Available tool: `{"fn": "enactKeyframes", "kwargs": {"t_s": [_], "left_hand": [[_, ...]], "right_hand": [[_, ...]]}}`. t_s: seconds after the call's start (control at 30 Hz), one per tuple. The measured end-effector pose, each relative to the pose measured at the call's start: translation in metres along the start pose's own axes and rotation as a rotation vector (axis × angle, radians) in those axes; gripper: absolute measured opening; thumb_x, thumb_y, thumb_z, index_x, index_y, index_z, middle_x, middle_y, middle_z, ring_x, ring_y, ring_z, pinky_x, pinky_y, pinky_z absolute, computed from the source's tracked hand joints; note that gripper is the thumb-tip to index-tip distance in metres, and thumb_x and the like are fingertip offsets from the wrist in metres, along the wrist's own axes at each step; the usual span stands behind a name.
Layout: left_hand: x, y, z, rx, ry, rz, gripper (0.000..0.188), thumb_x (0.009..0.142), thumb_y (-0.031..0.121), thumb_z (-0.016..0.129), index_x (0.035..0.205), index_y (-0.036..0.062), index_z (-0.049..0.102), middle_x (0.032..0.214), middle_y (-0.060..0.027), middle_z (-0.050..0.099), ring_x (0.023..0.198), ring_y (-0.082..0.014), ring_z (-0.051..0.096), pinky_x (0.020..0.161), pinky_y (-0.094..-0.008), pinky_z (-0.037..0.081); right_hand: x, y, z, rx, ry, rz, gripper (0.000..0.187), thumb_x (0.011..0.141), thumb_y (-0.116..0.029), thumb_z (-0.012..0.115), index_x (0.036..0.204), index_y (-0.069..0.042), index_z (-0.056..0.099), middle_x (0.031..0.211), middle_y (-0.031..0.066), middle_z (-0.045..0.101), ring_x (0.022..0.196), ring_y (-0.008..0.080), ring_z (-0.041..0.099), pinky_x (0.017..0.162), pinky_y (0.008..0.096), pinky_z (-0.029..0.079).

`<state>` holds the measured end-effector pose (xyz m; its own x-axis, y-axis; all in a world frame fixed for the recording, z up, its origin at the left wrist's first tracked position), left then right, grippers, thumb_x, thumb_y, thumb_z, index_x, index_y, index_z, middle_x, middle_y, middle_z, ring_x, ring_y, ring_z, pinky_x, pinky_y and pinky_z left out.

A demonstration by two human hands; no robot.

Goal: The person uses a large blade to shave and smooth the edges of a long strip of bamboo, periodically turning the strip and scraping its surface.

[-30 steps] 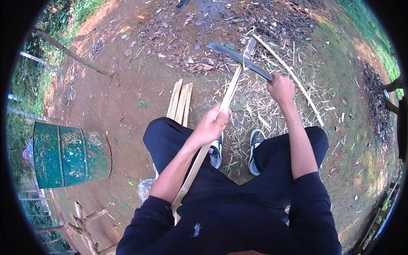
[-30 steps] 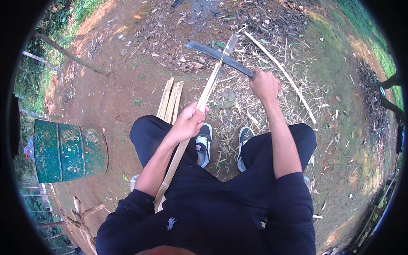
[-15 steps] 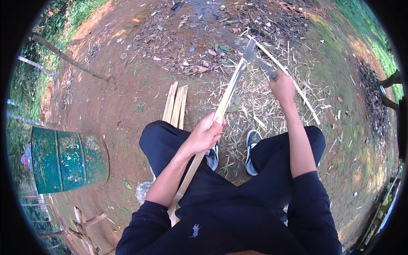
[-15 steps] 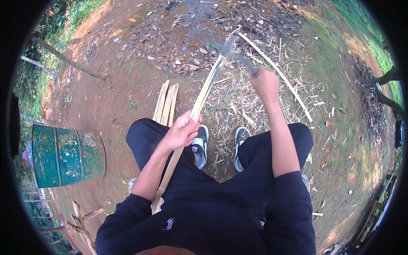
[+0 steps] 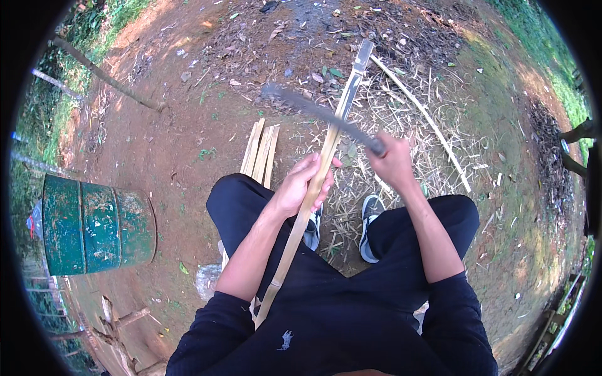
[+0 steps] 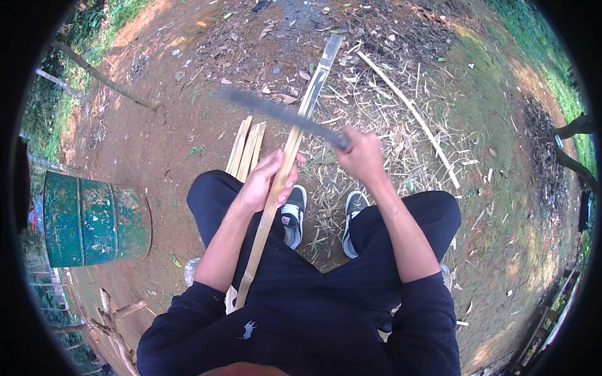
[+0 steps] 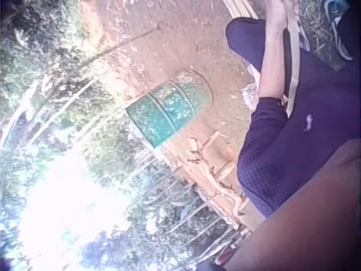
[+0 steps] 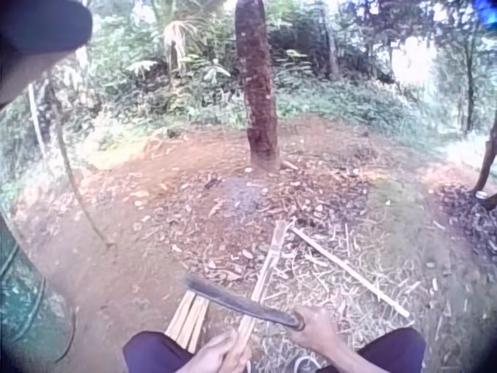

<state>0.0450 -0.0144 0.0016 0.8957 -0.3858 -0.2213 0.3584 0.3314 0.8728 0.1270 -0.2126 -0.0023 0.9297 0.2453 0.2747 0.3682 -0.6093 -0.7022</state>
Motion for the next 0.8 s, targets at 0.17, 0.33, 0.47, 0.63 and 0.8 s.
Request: {"fn": "enactKeyframes", "kwargs": {"t_s": [0.17,0.33,0.47,0.63,0.8], "left_hand": [[-0.003,-0.014,0.002,0.098,-0.007,-0.051,0.050,0.109,0.037,0.025,0.082,0.0030,0.049,0.056,-0.0004,0.039,0.037,-0.0083,0.038,0.034,-0.0219,0.035],[-0.007,-0.018,0.003,0.117,0.063,-0.086,0.052,0.109,0.037,0.028,0.068,0.0087,0.042,0.052,0.0014,0.038,0.037,-0.0078,0.035,0.035,-0.0233,0.032],[-0.006,-0.023,0.000,0.125,0.039,-0.077,0.051,0.110,0.038,0.026,0.074,0.0069,0.045,0.054,0.0015,0.037,0.037,-0.0074,0.034,0.034,-0.0233,0.031],[-0.012,-0.017,0.015,0.047,0.094,-0.049,0.046,0.110,0.042,0.022,0.100,0.0041,0.047,0.059,0.0019,0.034,0.035,-0.0055,0.030,0.030,-0.0211,0.030],[-0.006,-0.017,0.017,0.015,0.052,-0.031,0.046,0.110,0.042,0.021,0.108,0.0039,0.046,0.061,0.0022,0.035,0.035,-0.0046,0.029,0.028,-0.0205,0.029]], "right_hand": [[-0.018,-0.030,0.023,-0.176,-0.002,-0.311,0.017,0.067,-0.010,0.069,0.076,-0.007,0.055,0.058,0.0116,0.059,0.053,0.0323,0.063,0.050,0.0430,0.049],[-0.025,-0.038,0.033,-0.180,-0.081,-0.269,0.021,0.065,-0.012,0.070,0.079,-0.007,0.055,0.062,0.0125,0.061,0.055,0.0354,0.063,0.052,0.0448,0.051],[-0.026,-0.036,0.037,-0.219,-0.092,-0.252,0.021,0.064,-0.012,0.070,0.079,-0.005,0.056,0.062,0.0135,0.062,0.054,0.0345,0.063,0.053,0.0441,0.052],[0.002,0.016,0.020,-0.318,0.108,-0.101,0.013,0.076,-0.011,0.070,0.081,-0.004,0.061,0.059,0.0126,0.062,0.049,0.0278,0.063,0.047,0.0406,0.051],[0.031,0.077,-0.026,-0.203,0.076,0.413,0.015,0.091,-0.015,0.062,0.087,-0.001,0.066,0.057,0.0069,0.061,0.041,0.0112,0.052,0.038,0.0297,0.043]]}}
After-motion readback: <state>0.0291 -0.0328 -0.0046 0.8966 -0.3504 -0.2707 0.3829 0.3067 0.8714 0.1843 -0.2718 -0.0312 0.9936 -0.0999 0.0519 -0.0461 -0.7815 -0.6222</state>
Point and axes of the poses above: each hand's wrist, its own x-axis towards the middle knuckle, its own z-axis out of the palm, y = z × x, the point moved 5 cm from there along x, towards the middle knuckle
